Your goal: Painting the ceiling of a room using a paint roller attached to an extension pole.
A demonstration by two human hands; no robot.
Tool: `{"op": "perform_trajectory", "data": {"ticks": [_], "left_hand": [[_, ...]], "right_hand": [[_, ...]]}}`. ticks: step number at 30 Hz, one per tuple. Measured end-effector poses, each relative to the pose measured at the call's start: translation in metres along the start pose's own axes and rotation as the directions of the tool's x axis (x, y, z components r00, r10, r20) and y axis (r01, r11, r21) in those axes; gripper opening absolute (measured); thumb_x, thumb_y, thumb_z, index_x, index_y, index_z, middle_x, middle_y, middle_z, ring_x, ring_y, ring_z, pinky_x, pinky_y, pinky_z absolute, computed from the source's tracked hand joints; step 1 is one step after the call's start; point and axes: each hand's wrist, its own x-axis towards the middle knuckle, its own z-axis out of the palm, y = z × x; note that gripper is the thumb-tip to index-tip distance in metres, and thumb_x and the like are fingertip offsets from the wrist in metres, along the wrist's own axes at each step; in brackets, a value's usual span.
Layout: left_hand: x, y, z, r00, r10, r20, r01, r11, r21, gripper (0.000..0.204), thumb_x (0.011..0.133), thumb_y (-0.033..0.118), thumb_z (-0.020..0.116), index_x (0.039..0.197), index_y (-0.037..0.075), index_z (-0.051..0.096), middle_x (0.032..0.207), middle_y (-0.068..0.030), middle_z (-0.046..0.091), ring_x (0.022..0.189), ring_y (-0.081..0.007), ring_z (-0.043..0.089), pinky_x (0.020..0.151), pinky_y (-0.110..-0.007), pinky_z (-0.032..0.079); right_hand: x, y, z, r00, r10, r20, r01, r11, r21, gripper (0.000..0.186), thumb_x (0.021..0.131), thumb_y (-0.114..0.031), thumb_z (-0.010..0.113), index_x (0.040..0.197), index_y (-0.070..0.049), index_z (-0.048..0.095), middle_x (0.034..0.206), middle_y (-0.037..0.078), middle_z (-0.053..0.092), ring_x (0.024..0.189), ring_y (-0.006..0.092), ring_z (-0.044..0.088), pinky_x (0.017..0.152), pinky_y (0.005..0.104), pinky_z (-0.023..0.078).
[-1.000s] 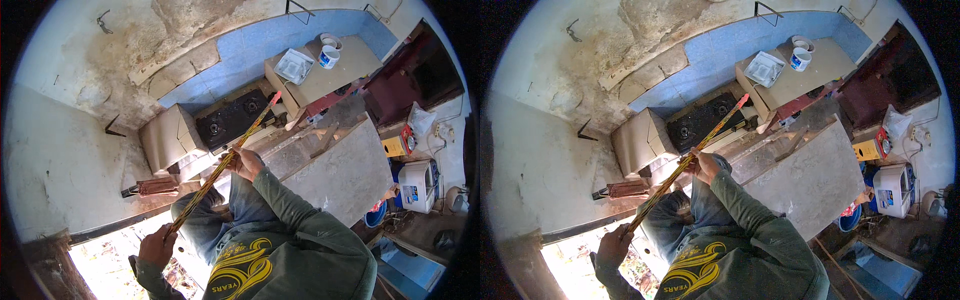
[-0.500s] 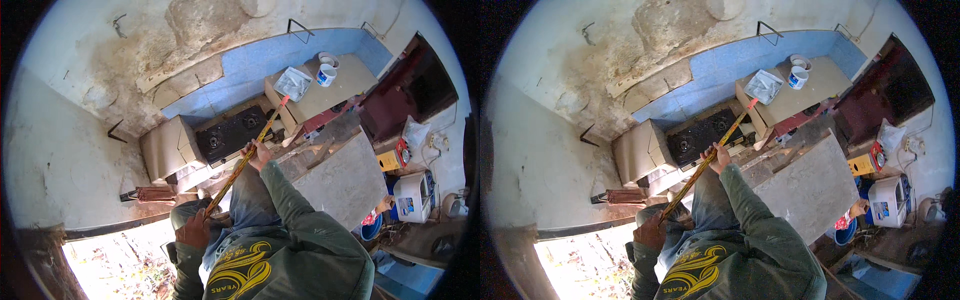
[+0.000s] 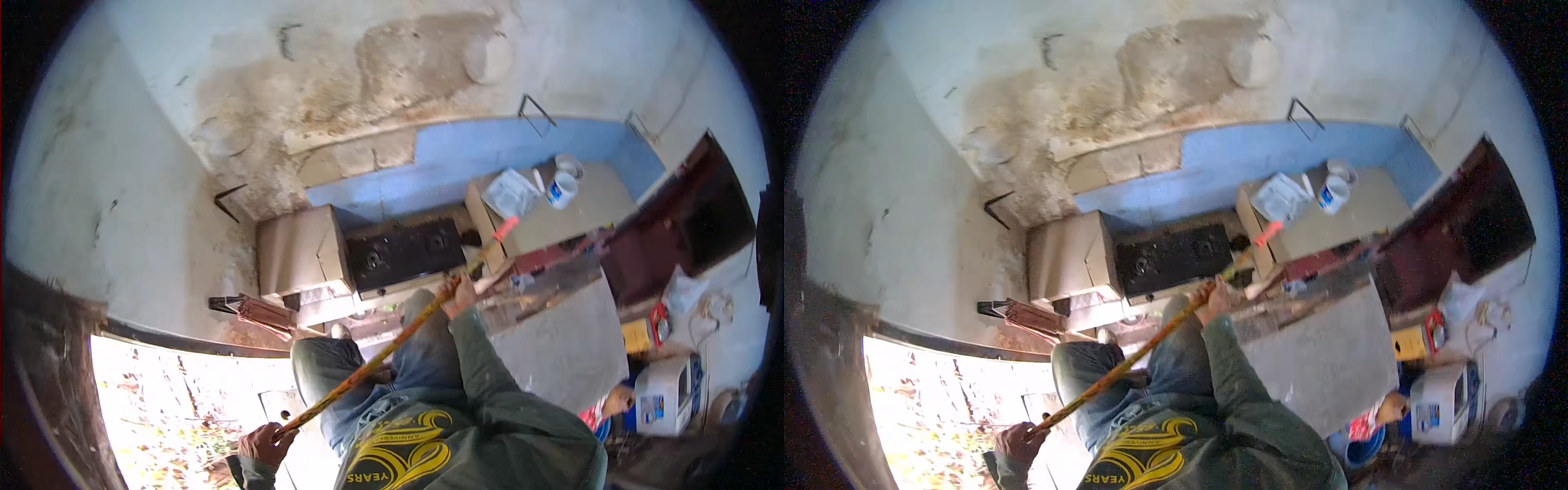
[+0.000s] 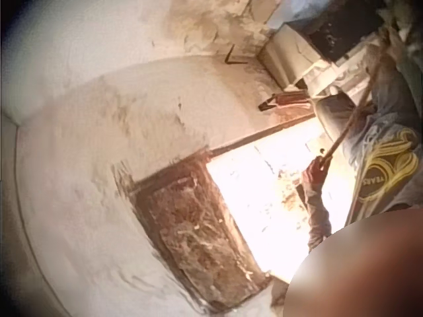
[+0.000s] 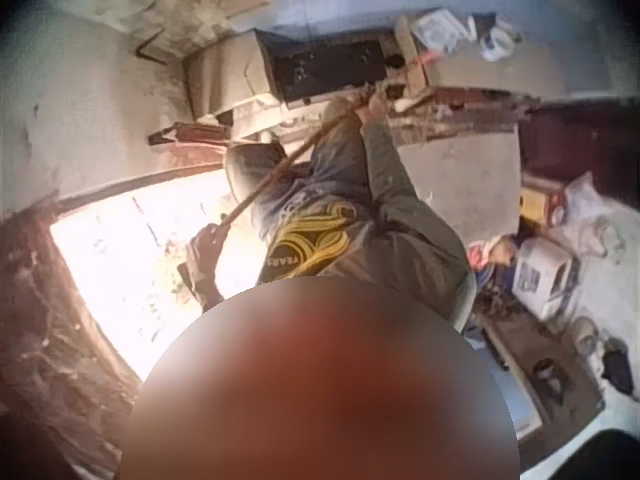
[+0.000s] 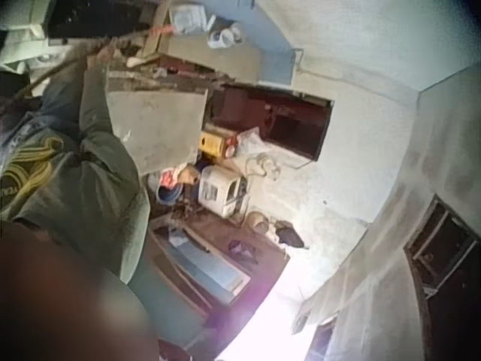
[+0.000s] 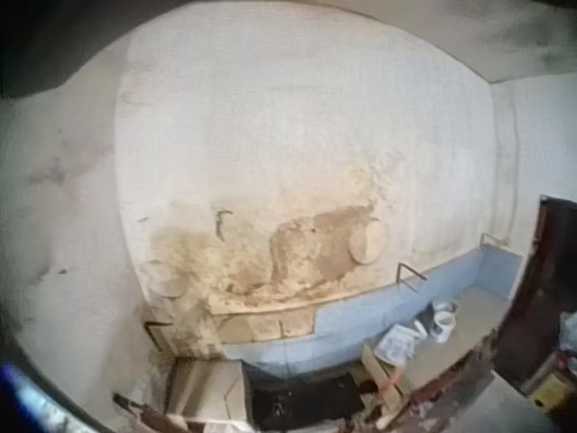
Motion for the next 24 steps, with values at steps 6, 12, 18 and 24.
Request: {"op": "perform_trajectory", "data": {"ticks": [6, 12, 18, 24], "left_hand": [[-0.034, -0.014, 0.036, 0.991, -0.100, 0.083, 0.121, 0.946, -0.302, 0.030, 0.085, 0.036, 0.070, 0.074, 0.009, 0.065, 0.069, -0.0120, 0.065, 0.061, -0.0297, 0.064, 0.054, -0.040, 0.049], [-0.044, 0.003, 0.064, 0.995, -0.022, -0.099, -0.020, 0.914, -0.405, 0.038, 0.080, 0.043, 0.072, 0.069, 0.007, 0.062, 0.065, -0.0136, 0.063, 0.058, -0.0326, 0.062, 0.054, -0.043, 0.047], [-0.044, 0.024, 0.068, 0.991, -0.012, -0.134, -0.065, 0.830, -0.554, 0.037, 0.082, 0.043, 0.069, 0.077, 0.007, 0.063, 0.067, -0.0162, 0.063, 0.060, -0.0344, 0.062, 0.055, -0.044, 0.046], [-0.058, 0.035, 0.070, 0.975, -0.068, -0.214, -0.083, 0.777, -0.624, 0.034, 0.085, 0.040, 0.066, 0.080, 0.007, 0.060, 0.067, -0.0169, 0.060, 0.061, -0.0346, 0.060, 0.058, -0.044, 0.046]], "right_hand": [[-0.035, -0.027, 0.016, 0.993, -0.114, -0.038, 0.110, 0.989, -0.096, 0.036, 0.101, -0.040, 0.042, 0.076, -0.016, 0.034, 0.064, -0.002, 0.025, 0.053, 0.0128, 0.024, 0.050, 0.0312, 0.028], [-0.111, -0.075, 0.119, 0.959, -0.267, 0.089, 0.279, 0.947, -0.160, 0.033, 0.100, -0.041, 0.045, 0.076, -0.018, 0.039, 0.063, -0.005, 0.030, 0.052, 0.0082, 0.030, 0.047, 0.0248, 0.029], [-0.164, -0.091, 0.198, 0.838, -0.366, 0.405, 0.471, 0.860, -0.195, 0.030, 0.098, -0.043, 0.051, 0.094, -0.014, 0.047, 0.068, -0.003, 0.040, 0.056, 0.0094, 0.038, 0.049, 0.0260, 0.034], [-0.233, -0.014, 0.292, 0.769, -0.211, 0.604, 0.386, 0.906, -0.175, 0.025, 0.100, -0.037, 0.049, 0.091, -0.013, 0.050, 0.069, -0.003, 0.042, 0.056, 0.0073, 0.035, 0.047, 0.0226, 0.031]]}}
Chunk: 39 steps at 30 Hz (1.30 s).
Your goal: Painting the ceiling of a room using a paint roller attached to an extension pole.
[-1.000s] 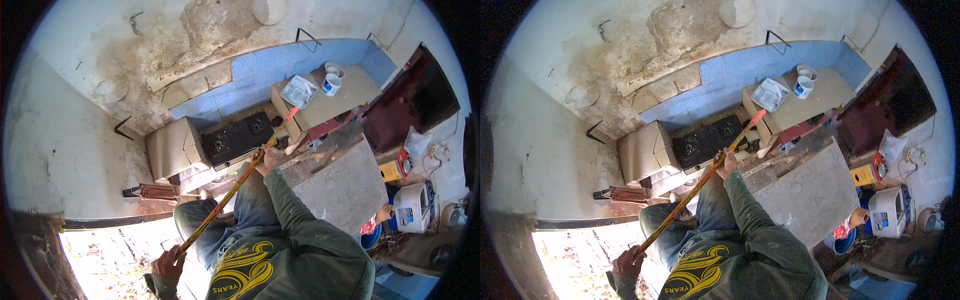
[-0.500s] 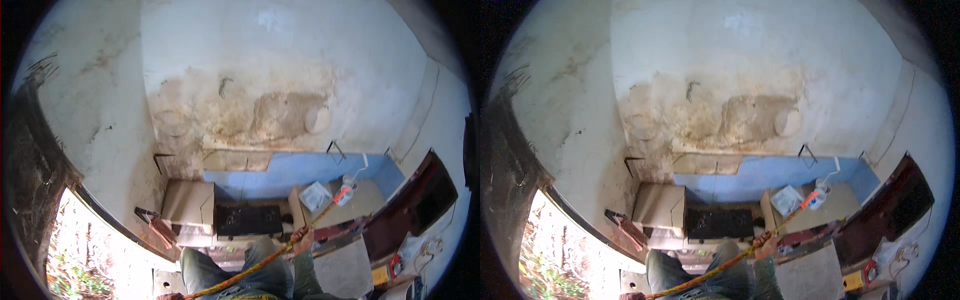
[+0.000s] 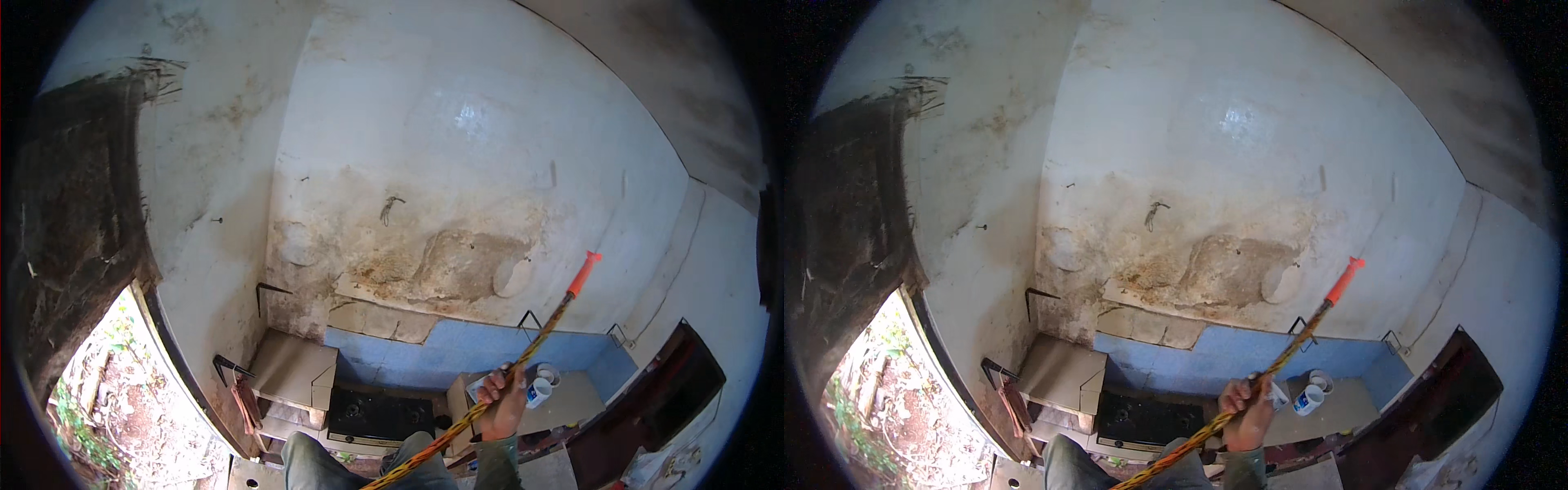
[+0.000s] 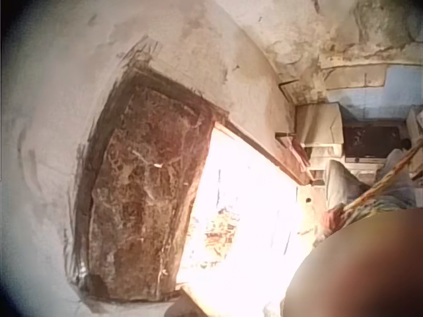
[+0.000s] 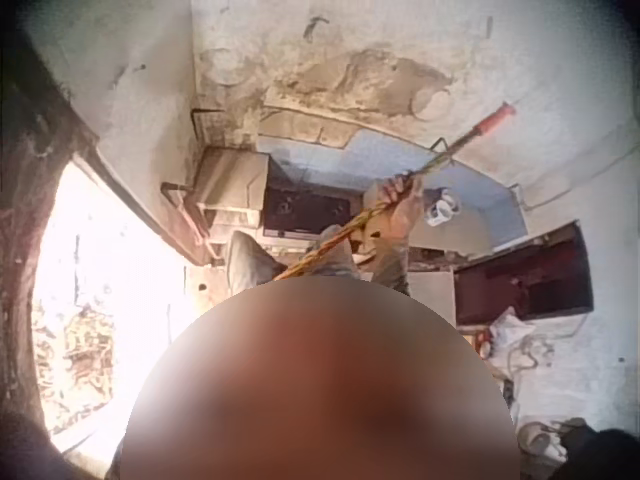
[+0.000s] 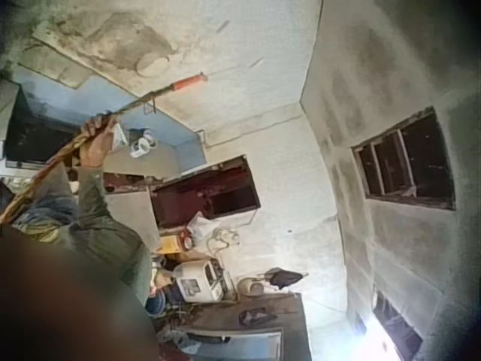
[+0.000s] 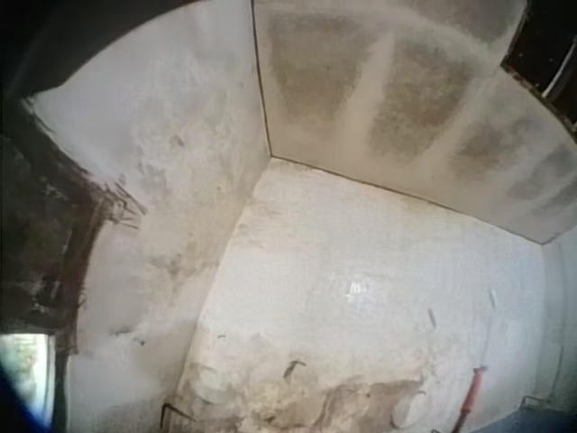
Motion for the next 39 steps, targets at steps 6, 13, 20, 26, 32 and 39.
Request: {"op": "perform_trajectory", "data": {"ticks": [6, 13, 20, 26, 32, 39], "left_hand": [[-0.064, -0.052, 0.016, 0.967, -0.143, -0.208, 0.154, 0.987, 0.035, 0.036, 0.086, 0.041, 0.066, 0.082, 0.006, 0.062, 0.062, -0.0165, 0.059, 0.054, -0.0301, 0.059, 0.052, -0.042, 0.043], [-0.127, -0.090, 0.047, 0.890, -0.417, -0.184, 0.418, 0.908, -0.035, 0.039, 0.091, 0.043, 0.060, 0.092, 0.005, 0.065, 0.065, -0.0173, 0.061, 0.055, -0.0222, 0.061, 0.051, -0.041, 0.042], [-0.126, -0.081, 0.055, 0.852, -0.517, -0.079, 0.470, 0.823, -0.318, 0.040, 0.094, 0.042, 0.055, 0.099, 0.003, 0.066, 0.067, -0.0174, 0.063, 0.059, -0.0214, 0.063, 0.054, -0.040, 0.045], [-0.037, -0.039, 0.033, 0.947, -0.291, -0.137, 0.236, 0.918, -0.319, 0.038, 0.099, 0.035, 0.048, 0.113, 0.003, 0.063, 0.081, -0.0217, 0.067, 0.072, -0.0341, 0.066, 0.066, -0.042, 0.050], [0.006, -0.022, 0.032, 0.958, -0.263, -0.112, 0.239, 0.952, -0.191, 0.037, 0.100, 0.038, 0.045, 0.118, 0.007, 0.057, 0.094, -0.0277, 0.062, 0.082, -0.0458, 0.060, 0.069, -0.051, 0.047], [0.026, -0.011, 0.023, 0.925, -0.372, -0.077, 0.363, 0.925, -0.116, 0.048, 0.098, 0.045, 0.045, 0.123, 0.006, 0.057, 0.087, -0.0310, 0.062, 0.083, -0.0479, 0.061, 0.066, -0.053, 0.047]], "right_hand": [[-0.034, 0.072, 0.049, 0.946, 0.318, 0.068, -0.314, 0.948, -0.061, 0.031, 0.100, -0.043, 0.046, 0.096, -0.013, 0.052, 0.068, -0.003, 0.043, 0.057, 0.0087, 0.038, 0.052, 0.0261, 0.034], [-0.071, 0.140, 0.062, 0.810, 0.534, 0.243, -0.504, 0.845, -0.177, 0.036, 0.098, -0.048, 0.046, 0.103, -0.013, 0.052, 0.072, 0.000, 0.048, 0.062, 0.0124, 0.047, 0.060, 0.0337, 0.043], [-0.070, 0.199, 0.064, 0.831, 0.528, 0.175, -0.469, 0.835, -0.289, 0.036, 0.098, -0.048, 0.047, 0.101, -0.013, 0.047, 0.067, -0.002, 0.044, 0.052, 0.0102, 0.043, 0.048, 0.0294, 0.040], [-0.063, 0.218, 0.061, 0.897, 0.428, 0.110, -0.392, 0.886, -0.249, 0.035, 0.098, -0.048, 0.048, 0.096, -0.013, 0.046, 0.064, -0.003, 0.042, 0.046, 0.0076, 0.038, 0.037, 0.0244, 0.033], [-0.028, 0.222, 0.065, 0.905, 0.413, 0.103, -0.370, 0.883, -0.289, 0.037, 0.098, -0.047, 0.048, 0.102, -0.011, 0.048, 0.062, -0.003, 0.040, 0.044, 0.0084, 0.037, 0.039, 0.0260, 0.034], [-0.054, 0.231, 0.057, 0.854, 0.506, 0.124, -0.465, 0.848, -0.254, 0.039, 0.098, -0.050, 0.045, 0.114, -0.015, 0.047, 0.062, -0.001, 0.041, 0.043, 0.0098, 0.038, 0.039, 0.0269, 0.034]]}}
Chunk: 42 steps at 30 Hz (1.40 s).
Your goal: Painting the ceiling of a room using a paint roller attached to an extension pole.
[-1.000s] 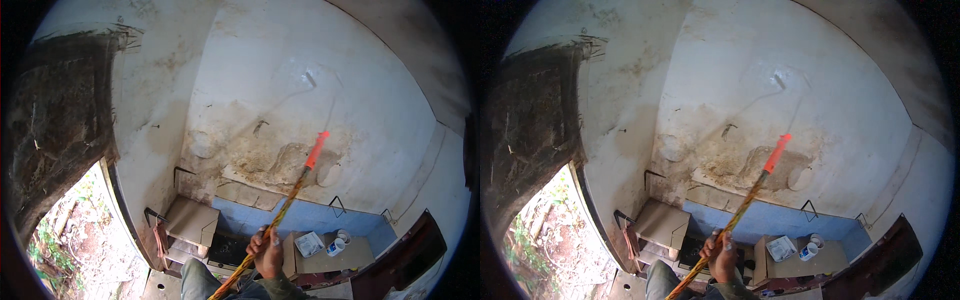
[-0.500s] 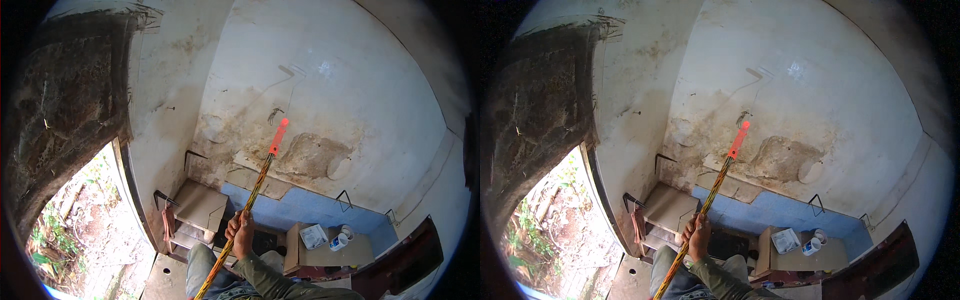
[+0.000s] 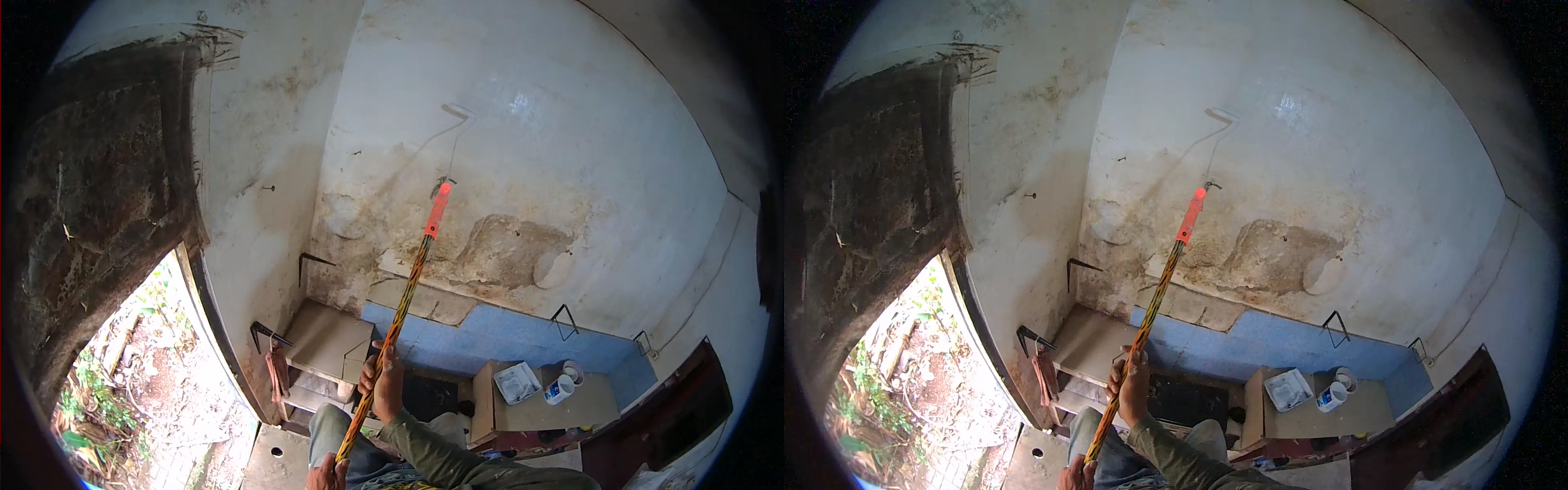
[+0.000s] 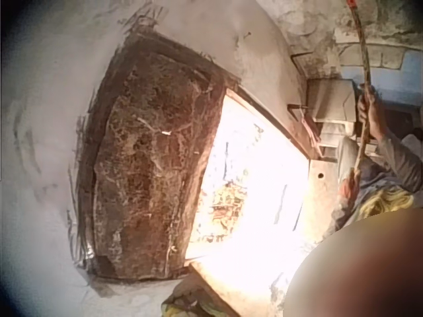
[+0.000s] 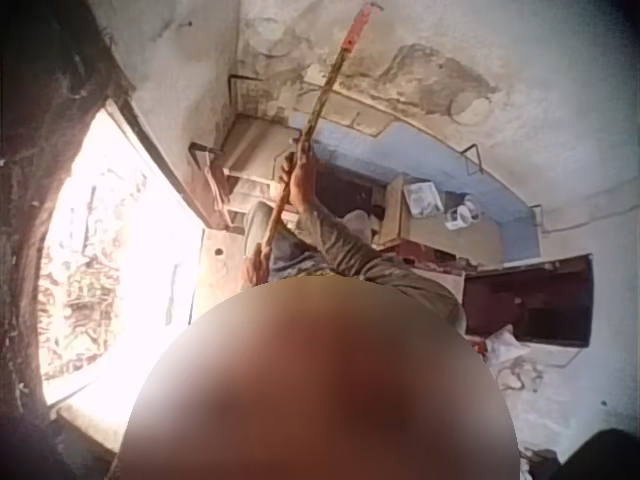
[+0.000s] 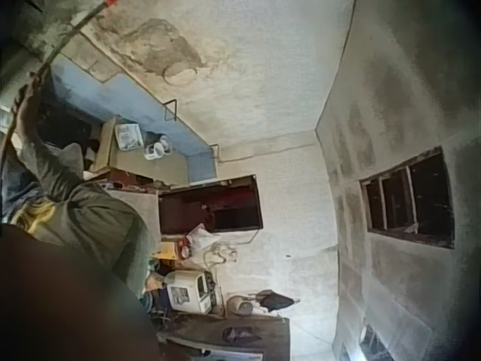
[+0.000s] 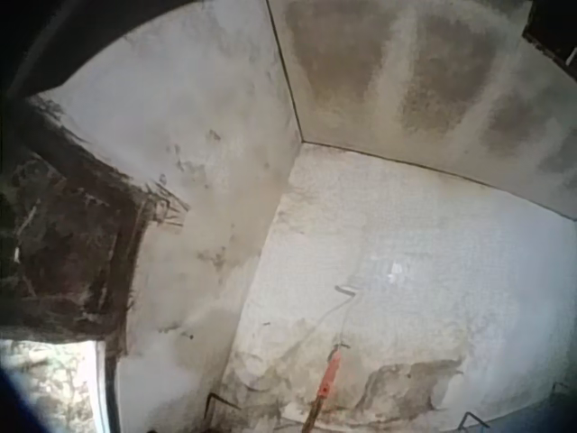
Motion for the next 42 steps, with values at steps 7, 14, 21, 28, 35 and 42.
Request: {"op": "perform_trajectory", "data": {"ticks": [7, 14, 21, 28, 35, 42], "left_hand": [[0.005, -0.004, 0.008, 1.000, 0.015, -0.007, -0.015, 0.999, -0.034, 0.050, 0.098, 0.045, 0.045, 0.127, 0.004, 0.056, 0.089, -0.0315, 0.063, 0.084, -0.0475, 0.063, 0.068, -0.051, 0.050], [0.007, -0.002, 0.013, 0.980, 0.147, -0.133, -0.166, 0.975, -0.148, 0.046, 0.099, 0.039, 0.046, 0.120, 0.001, 0.059, 0.080, -0.0280, 0.063, 0.072, -0.0435, 0.063, 0.060, -0.049, 0.048], [0.018, -0.012, 0.023, 0.967, 0.182, -0.176, -0.212, 0.962, -0.169, 0.041, 0.099, 0.039, 0.047, 0.105, 0.002, 0.063, 0.059, -0.0211, 0.053, 0.048, -0.0353, 0.052, 0.045, -0.046, 0.036], [0.022, -0.014, 0.025, 0.974, 0.156, -0.167, -0.174, 0.980, -0.101, 0.039, 0.099, 0.039, 0.046, 0.103, 0.004, 0.063, 0.055, -0.0181, 0.051, 0.045, -0.0328, 0.051, 0.044, -0.046, 0.036], [0.027, -0.013, 0.030, 0.948, 0.232, -0.216, -0.259, 0.960, -0.104, 0.035, 0.099, 0.036, 0.046, 0.104, 0.007, 0.063, 0.056, -0.0180, 0.054, 0.046, -0.0341, 0.053, 0.044, -0.045, 0.037], [0.033, -0.007, 0.031, 0.969, 0.201, -0.144, -0.224, 0.959, -0.171, 0.033, 0.098, 0.033, 0.048, 0.109, 0.006, 0.063, 0.060, -0.0191, 0.056, 0.050, -0.0364, 0.054, 0.047, -0.047, 0.039]], "right_hand": [[0.005, 0.006, -0.004, 0.999, 0.035, 0.000, -0.035, 0.999, -0.015, 0.033, 0.101, -0.047, 0.041, 0.113, -0.017, 0.046, 0.060, -0.001, 0.040, 0.040, 0.0107, 0.036, 0.037, 0.0273, 0.032], [0.011, 0.004, -0.002, 0.999, 0.047, 0.006, -0.047, 0.999, -0.027, 0.034, 0.100, -0.047, 0.041, 0.113, -0.016, 0.046, 0.060, -0.001, 0.040, 0.040, 0.0106, 0.035, 0.036, 0.0273, 0.031], [0.016, 0.005, -0.001, 0.998, 0.066, -0.018, -0.067, 0.996, -0.053, 0.034, 0.100, -0.048, 0.041, 0.113, -0.016, 0.046, 0.060, -0.001, 0.039, 0.040, 0.0102, 0.035, 0.036, 0.0270, 0.031], [0.019, 0.005, -0.005, 0.997, 0.072, -0.001, -0.072, 0.996, -0.045, 0.037, 0.101, -0.046, 0.041, 0.118, -0.014, 0.046, 0.063, -0.001, 0.039, 0.044, 0.0096, 0.036, 0.039, 0.0270, 0.033], [0.026, 0.005, -0.010, 0.998, 0.064, -0.004, -0.064, 0.997, -0.039, 0.039, 0.101, -0.045, 0.042, 0.123, -0.013, 0.046, 0.065, -0.001, 0.041, 0.046, 0.0095, 0.038, 0.040, 0.0268, 0.035], [0.018, 0.016, -0.018, 0.998, 0.063, -0.020, -0.064, 0.998, -0.023, 0.040, 0.101, -0.043, 0.042, 0.132, -0.018, 0.044, 0.065, 0.000, 0.045, 0.044, 0.0097, 0.042, 0.040, 0.0265, 0.038]]}}
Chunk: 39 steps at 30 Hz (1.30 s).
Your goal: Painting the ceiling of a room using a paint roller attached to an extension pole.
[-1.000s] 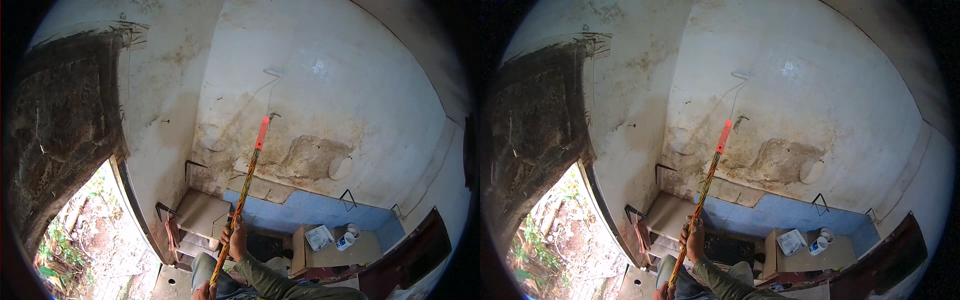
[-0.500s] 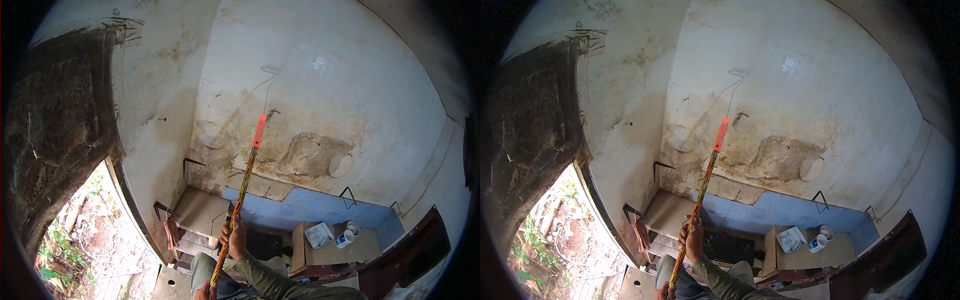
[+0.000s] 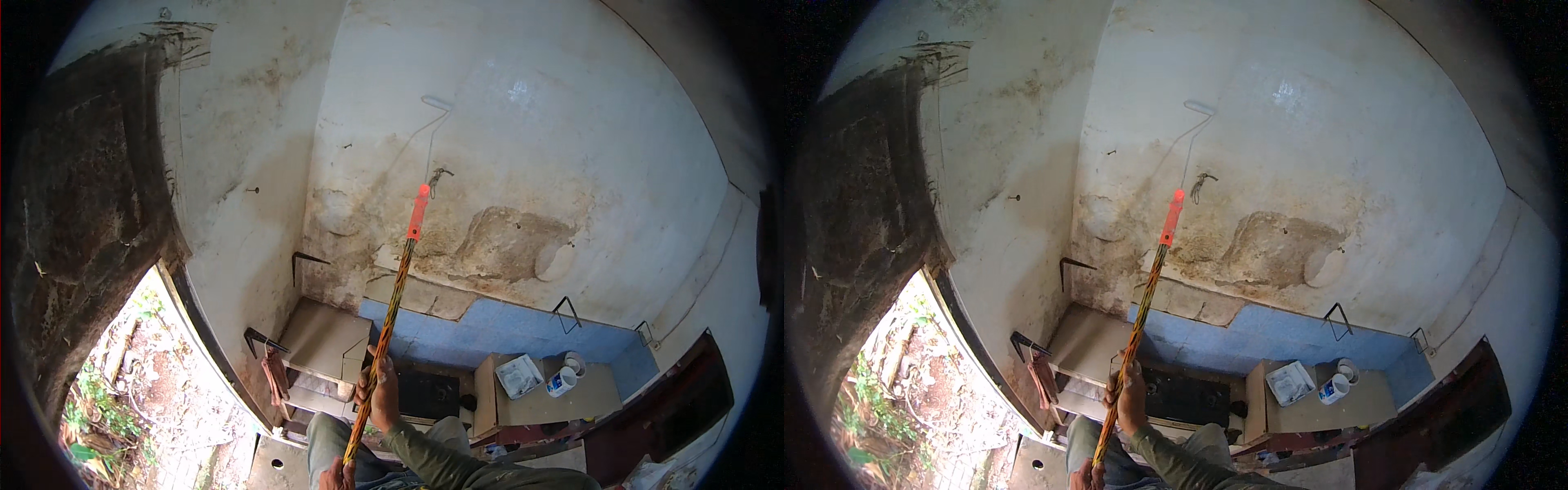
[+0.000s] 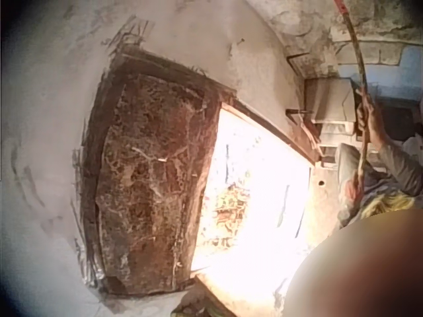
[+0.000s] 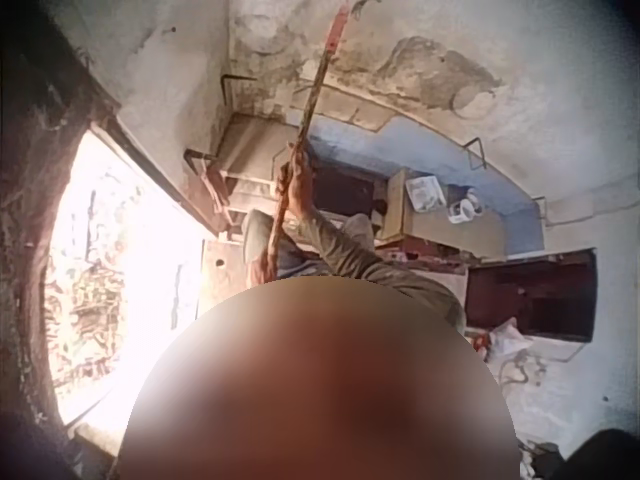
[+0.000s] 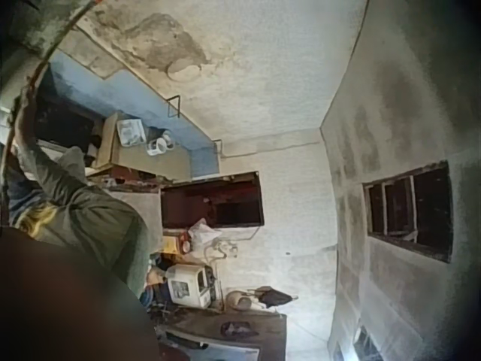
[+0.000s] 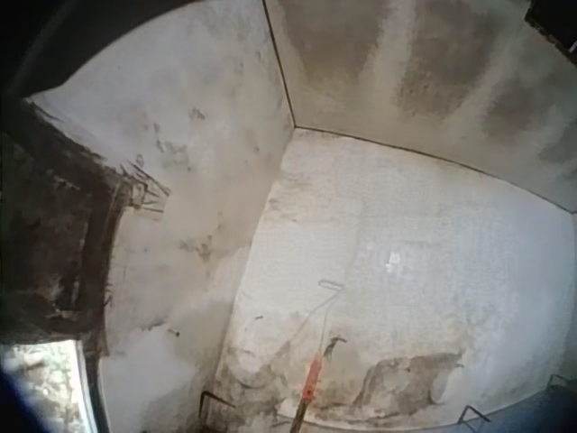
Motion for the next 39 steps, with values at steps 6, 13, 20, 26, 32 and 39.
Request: {"op": "perform_trajectory", "data": {"ticks": [6, 13, 20, 26, 32, 39], "left_hand": [[-0.004, 0.012, 0.003, 0.988, 0.095, -0.123, -0.090, 0.995, 0.044, 0.032, 0.098, 0.032, 0.048, 0.110, 0.007, 0.064, 0.069, -0.0184, 0.060, 0.063, -0.0378, 0.056, 0.058, -0.049, 0.043], [0.003, 0.017, 0.002, 0.992, -0.109, 0.061, 0.116, 0.985, -0.125, 0.033, 0.099, 0.032, 0.045, 0.110, 0.006, 0.063, 0.060, -0.0115, 0.054, 0.052, -0.0254, 0.052, 0.050, -0.040, 0.041], [0.020, 0.018, 0.017, 0.979, -0.199, 0.040, 0.201, 0.979, -0.040, 0.036, 0.100, 0.035, 0.043, 0.105, 0.005, 0.062, 0.057, -0.0080, 0.051, 0.048, -0.0188, 0.049, 0.046, -0.036, 0.038], [0.024, 0.044, 0.012, 1.000, 0.030, -0.001, -0.030, 0.979, -0.202, 0.038, 0.100, 0.038, 0.045, 0.106, 0.005, 0.062, 0.058, -0.0048, 0.048, 0.050, -0.0150, 0.046, 0.046, -0.034, 0.038], [-0.029, 0.021, 0.002, 0.992, -0.127, 0.009, 0.123, 0.945, -0.302, 0.037, 0.100, 0.037, 0.046, 0.101, 0.005, 0.063, 0.060, 0.0019, 0.046, 0.054, -0.0093, 0.044, 0.047, -0.028, 0.035], [-0.051, 0.005, 0.001, 0.989, -0.129, 0.076, 0.148, 0.927, -0.344, 0.039, 0.101, 0.040, 0.044, 0.083, 0.009, 0.058, 0.060, 0.0039, 0.044, 0.053, -0.0078, 0.040, 0.047, -0.027, 0.032]], "right_hand": [[-0.026, 0.014, -0.003, 1.000, 0.016, 0.009, -0.016, 0.999, 0.038, 0.039, 0.101, -0.041, 0.042, 0.129, -0.014, 0.044, 0.065, 0.002, 0.048, 0.041, 0.0106, 0.041, 0.036, 0.0258, 0.037], [-0.022, 0.005, -0.002, 1.000, -0.003, 0.023, 0.002, 0.999, 0.035, 0.029, 0.102, -0.040, 0.042, 0.094, -0.012, 0.043, 0.066, 0.001, 0.048, 0.039, 0.0088, 0.039, 0.033, 0.0253, 0.033], [-0.007, -0.023, 0.002, 0.992, -0.094, 0.082, 0.090, 0.995, 0.051, 0.027, 0.102, -0.037, 0.044, 0.093, -0.011, 0.043, 0.065, 0.000, 0.046, 0.038, 0.0087, 0.039, 0.033, 0.0237, 0.032], [-0.007, -0.043, 0.015, 0.990, -0.097, 0.103, 0.091, 0.994, 0.064, 0.025, 0.101, -0.038, 0.044, 0.096, -0.014, 0.040, 0.065, 0.000, 0.044, 0.039, 0.0085, 0.037, 0.034, 0.0231, 0.031], [0.004, -0.030, -0.001, 0.988, -0.091, 0.129, 0.078, 0.992, 0.100, 0.026, 0.101, -0.037, 0.047, 0.107, -0.012, 0.043, 0.066, -0.001, 0.045, 0.042, 0.0081, 0.040, 0.034, 0.0230, 0.033], [-0.011, -0.018, -0.007, 0.994, -0.074, 0.079, 0.069, 0.996, 0.060, 0.047, 0.101, -0.036, 0.046, 0.142, -0.019, 0.032, 0.067, 0.000, 0.046, 0.042, 0.0088, 0.041, 0.035, 0.0243, 0.034]]}}
